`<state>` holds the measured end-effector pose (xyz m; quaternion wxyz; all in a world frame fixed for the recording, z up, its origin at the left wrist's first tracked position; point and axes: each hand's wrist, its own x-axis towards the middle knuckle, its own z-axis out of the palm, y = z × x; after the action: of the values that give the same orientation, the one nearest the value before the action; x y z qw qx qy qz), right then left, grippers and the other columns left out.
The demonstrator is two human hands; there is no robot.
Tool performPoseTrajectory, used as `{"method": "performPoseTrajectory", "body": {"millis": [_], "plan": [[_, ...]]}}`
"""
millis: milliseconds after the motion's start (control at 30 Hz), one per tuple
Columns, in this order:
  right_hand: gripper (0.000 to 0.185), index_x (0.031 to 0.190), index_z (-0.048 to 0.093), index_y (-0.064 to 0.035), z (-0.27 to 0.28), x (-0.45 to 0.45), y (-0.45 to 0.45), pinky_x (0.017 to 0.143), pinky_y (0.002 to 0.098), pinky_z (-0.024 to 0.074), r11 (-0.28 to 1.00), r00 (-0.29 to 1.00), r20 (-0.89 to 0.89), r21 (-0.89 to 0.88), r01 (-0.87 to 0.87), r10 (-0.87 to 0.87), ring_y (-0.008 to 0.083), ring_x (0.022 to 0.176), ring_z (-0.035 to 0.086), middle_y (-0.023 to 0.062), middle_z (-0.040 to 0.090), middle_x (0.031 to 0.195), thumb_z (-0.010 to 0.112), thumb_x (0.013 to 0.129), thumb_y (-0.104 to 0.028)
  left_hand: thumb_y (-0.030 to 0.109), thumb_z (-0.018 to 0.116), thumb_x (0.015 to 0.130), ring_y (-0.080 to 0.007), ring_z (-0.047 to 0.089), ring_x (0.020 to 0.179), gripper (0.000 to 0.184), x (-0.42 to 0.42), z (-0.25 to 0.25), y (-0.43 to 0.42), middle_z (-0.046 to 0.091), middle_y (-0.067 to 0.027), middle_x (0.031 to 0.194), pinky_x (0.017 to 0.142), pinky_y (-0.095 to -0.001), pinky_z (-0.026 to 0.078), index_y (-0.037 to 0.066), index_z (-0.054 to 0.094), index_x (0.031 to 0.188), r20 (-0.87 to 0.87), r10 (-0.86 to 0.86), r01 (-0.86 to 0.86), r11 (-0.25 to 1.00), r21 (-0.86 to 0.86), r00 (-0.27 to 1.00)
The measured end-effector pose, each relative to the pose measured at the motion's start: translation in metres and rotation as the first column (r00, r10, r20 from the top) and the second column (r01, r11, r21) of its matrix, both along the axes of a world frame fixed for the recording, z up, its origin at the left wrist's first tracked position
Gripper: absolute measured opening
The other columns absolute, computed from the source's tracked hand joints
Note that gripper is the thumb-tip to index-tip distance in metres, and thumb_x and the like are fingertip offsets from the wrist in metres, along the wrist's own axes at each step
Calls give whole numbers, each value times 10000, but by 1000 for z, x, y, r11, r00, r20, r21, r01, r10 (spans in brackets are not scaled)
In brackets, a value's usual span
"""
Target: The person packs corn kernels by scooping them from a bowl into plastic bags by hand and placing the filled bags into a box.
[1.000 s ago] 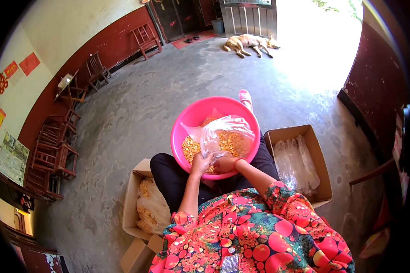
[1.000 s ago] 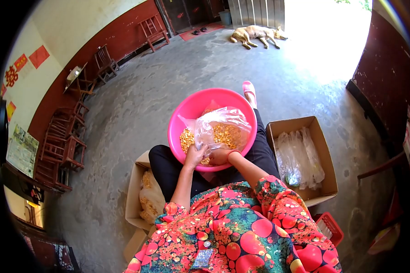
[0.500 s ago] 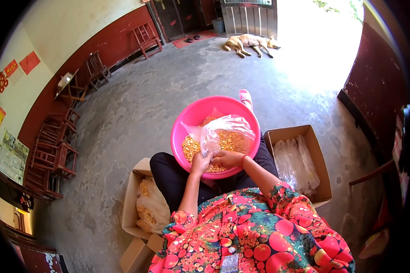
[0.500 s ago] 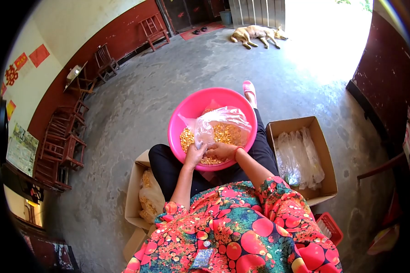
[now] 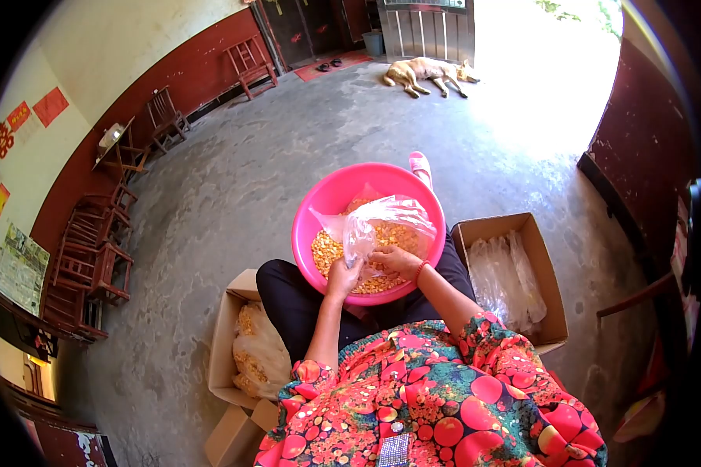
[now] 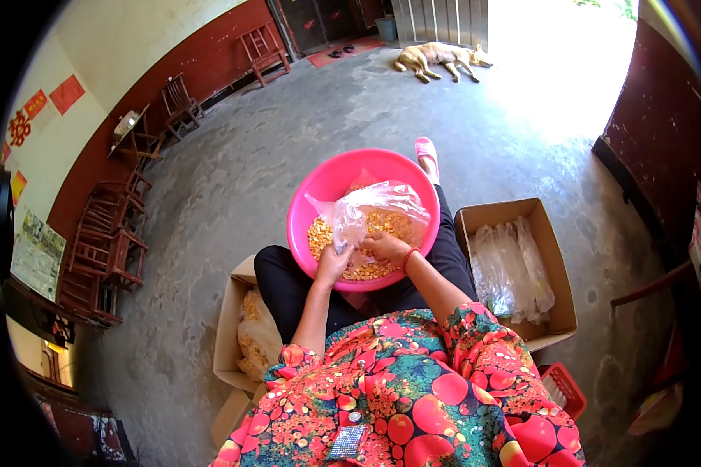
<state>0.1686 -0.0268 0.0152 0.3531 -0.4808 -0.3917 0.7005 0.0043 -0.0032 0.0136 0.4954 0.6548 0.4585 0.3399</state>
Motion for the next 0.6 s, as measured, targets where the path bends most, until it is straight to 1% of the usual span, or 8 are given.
{"method": "performPoseTrajectory", "body": {"millis": [100, 200, 267, 367, 400, 467, 500, 600], "plan": [[187, 891, 551, -89, 3, -1, -1, 326, 193, 177, 999, 999, -31, 34, 16, -15, 31, 370, 270, -50, 369, 537, 482, 821, -248, 166, 566, 768, -75, 468, 429, 149, 0, -1, 1, 500, 7, 520, 389, -229, 368, 21, 599, 762, 6, -6, 6, 1000, -3, 1000], [188, 860, 548, -64, 7, -1, -2, 332, 194, 202, 997, 995, -62, -6, 81, -81, 38, 379, 301, -40, 392, 544, 493, 809, -236, 156, 564, 768, -74, 465, 430, 142, 0, -1, 1, 496, 10, 518, 384, -229, 359, 20, 584, 733, -11, -2, 2, 1000, -3, 1000], [182, 834, 545, -44, -1, -1, 2, 346, 202, 256, 962, 963, 83, 111, 248, -258, 54, 397, 348, -21, 426, 554, 514, 792, -218, 143, 562, 769, -69, 450, 425, 140, 0, -2, 1, 485, 16, 512, 379, -228, 345, 22, 562, 698, 17, -4, 4, 1000, -4, 1000], [199, 852, 550, -30, -10, -1, 4, 369, 202, 300, 938, 946, 95, 191, 289, -311, 61, 434, 389, -13, 458, 587, 537, 775, -213, 135, 561, 771, -63, 435, 421, 146, 0, -7, 3, 474, 21, 507, 374, -227, 332, 27, 544, 675, 50, -16, 17, 1000, -19, 999], [199, 852, 550, -30, -16, -1, 7, 369, 202, 300, 938, 946, 95, 191, 289, -311, 61, 434, 389, -13, 458, 587, 537, 775, -213, 135, 561, 771, -63, 435, 421, 146, 0, -8, 4, 474, 21, 507, 374, -227, 332, 27, 544, 675, 50, -16, 17, 1000, -19, 999], [230, 915, 547, -19, -21, -2, 10, 445, 199, 363, 907, 948, 145, 362, 215, -282, 60, 524, 443, -9, 499, 646, 539, 770, -198, 142, 563, 773, -60, 426, 418, 148, -1, -8, 4, 470, 23, 504, 373, -225, 326, 28, 549, 679, 51, -22, 23, 1000, -20, 998], [230, 915, 547, -19, -20, -2, 9, 445, 199, 363, 907, 948, 145, 362, 214, -282, 60, 524, 443, -9, 499, 646, 539, 770, -198, 142, 563, 773, -60, 426, 418, 148, -1, -8, 4, 470, 23, 504, 373, -225, 326, 28, 549, 679, 51, -22, 23, 1000, -20, 998], [268, 968, 531, -8, -2, -5, -1, 546, 200, 398, 890, 943, 166, 409, 199, -287, 62, 626, 476, -7, 525, 707, 533, 770, -189, 154, 564, 776, -61, 432, 422, 157, -1, -6, 2, 473, 22, 506, 375, -224, 331, 30, 551, 679, 41, -19, 20, 1000, -18, 999]]}}
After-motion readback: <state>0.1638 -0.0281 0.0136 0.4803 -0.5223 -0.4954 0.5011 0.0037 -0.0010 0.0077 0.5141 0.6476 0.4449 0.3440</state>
